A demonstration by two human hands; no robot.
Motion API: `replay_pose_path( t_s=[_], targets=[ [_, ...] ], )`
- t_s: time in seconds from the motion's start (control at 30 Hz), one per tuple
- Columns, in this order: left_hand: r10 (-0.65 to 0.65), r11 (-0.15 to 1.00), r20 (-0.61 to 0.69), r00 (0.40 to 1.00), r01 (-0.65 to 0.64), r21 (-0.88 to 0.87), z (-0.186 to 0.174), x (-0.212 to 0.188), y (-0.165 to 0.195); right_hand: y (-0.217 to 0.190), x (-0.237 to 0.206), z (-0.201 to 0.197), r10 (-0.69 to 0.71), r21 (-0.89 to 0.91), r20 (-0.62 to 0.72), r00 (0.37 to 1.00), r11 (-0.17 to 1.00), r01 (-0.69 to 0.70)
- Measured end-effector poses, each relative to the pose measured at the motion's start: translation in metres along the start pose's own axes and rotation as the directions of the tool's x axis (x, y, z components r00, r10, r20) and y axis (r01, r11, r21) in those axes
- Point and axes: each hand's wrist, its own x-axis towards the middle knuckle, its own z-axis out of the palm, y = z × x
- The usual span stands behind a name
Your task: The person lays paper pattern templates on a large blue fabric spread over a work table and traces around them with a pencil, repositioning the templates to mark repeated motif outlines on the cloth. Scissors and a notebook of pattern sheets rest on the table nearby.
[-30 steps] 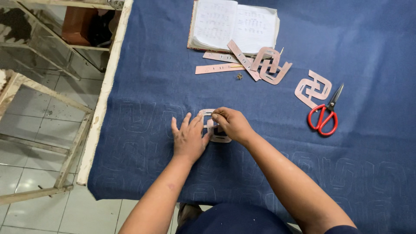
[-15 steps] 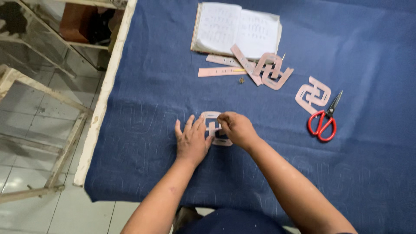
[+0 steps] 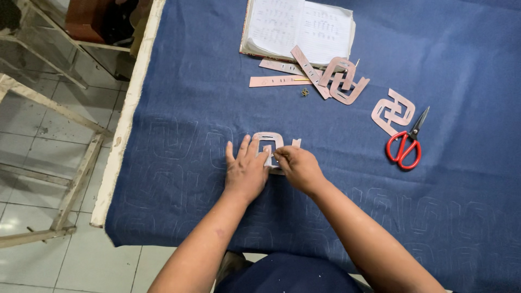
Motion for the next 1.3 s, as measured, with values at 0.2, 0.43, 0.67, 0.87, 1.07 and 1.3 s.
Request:
replay_pose_path(
  t_s=[0.2,0.43,0.67,0.87,1.07,1.3],
  targets=[
    [0.050,0.999,0.120,0.992,-0.049,-0.008,0.000,0.005,-0.003,0.002,-0.007,-0.007,0.099,0.115,0.013,0.995,0.988,-0.100],
    [0.014,1.000,0.175,0.985,-0.015,0.007,-0.006,0.007,0.000,0.003,-0.026,-0.006,-0.050,0.082,0.051,0.997,0.996,0.046],
    [0.006,0.999,0.239,0.971,-0.016,0.040,-0.015,0.009,0.009,0.000,-0.015,-0.040,0.100,-0.244,0.144,0.984,0.968,-0.063],
    [-0.018,1.000,0.259,0.966,0.012,0.023,-0.018,0.008,0.013,0.002,0.002,-0.043,0.048,-0.177,0.000,0.999,0.983,-0.047],
    [-0.028,1.000,0.256,0.966,0.026,0.010,-0.019,0.009,0.013,0.005,0.009,-0.049,0.179,-0.014,0.014,0.984,0.984,-0.179],
    [-0.042,0.999,0.277,0.960,0.039,0.017,-0.022,0.010,0.013,0.005,0.019,-0.050,0.115,-0.164,0.054,0.992,0.981,-0.105]
  ],
)
